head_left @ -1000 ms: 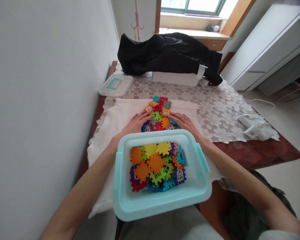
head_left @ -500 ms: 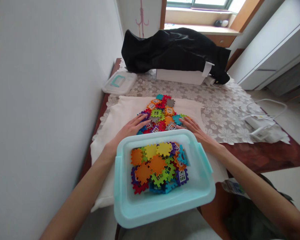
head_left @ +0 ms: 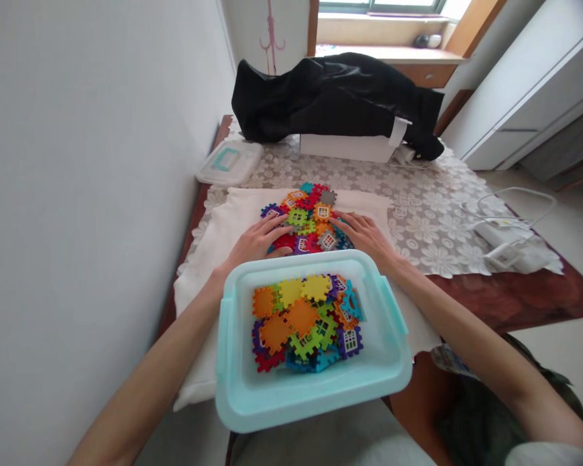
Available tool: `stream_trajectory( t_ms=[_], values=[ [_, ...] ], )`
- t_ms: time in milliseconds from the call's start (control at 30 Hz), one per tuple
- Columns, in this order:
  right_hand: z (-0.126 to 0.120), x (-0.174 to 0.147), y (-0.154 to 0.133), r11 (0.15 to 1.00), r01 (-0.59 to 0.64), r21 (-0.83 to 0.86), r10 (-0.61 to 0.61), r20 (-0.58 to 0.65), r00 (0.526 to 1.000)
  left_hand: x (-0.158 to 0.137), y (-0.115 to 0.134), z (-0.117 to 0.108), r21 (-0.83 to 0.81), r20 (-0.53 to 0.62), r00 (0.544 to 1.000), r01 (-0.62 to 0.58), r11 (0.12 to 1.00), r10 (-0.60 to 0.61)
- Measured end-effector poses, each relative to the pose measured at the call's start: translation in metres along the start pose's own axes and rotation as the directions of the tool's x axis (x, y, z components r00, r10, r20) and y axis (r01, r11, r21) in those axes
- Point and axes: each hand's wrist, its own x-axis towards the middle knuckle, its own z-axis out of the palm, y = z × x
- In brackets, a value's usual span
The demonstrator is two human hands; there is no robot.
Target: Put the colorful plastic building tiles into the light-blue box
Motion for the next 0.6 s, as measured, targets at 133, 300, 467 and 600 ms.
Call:
stream_trajectory(
  t_ms=[133, 300, 467, 600],
  values=[
    [0.001, -0.001, 0.002, 0.998, 0.014, 0.065, -0.009, -0.074, 0.997, 0.01, -0.004, -0.002, 0.007, -0.029, 0.999, 0.035, 0.999, -0.034],
    [0.002, -0.004, 0.008, 0.983, 0.066, 0.171, -0.048, -0.105, 0.993, 0.039, -0.009, -0.002, -0.017, -0.146, 0.985, 0.093, 0.995, -0.095],
    [0.002, -0.007, 0.008, 0.991, 0.072, 0.114, -0.064, -0.073, 0.995, 0.033, -0.012, -0.007, -0.128, -0.15, 0.987, 0.046, 0.991, -0.065],
    [0.004, -0.009, 0.008, 0.995, -0.059, 0.079, 0.063, -0.05, 0.997, 0.01, -0.01, -0.011, -0.072, 0.028, 1.0, 0.017, 0.997, -0.015]
  ],
)
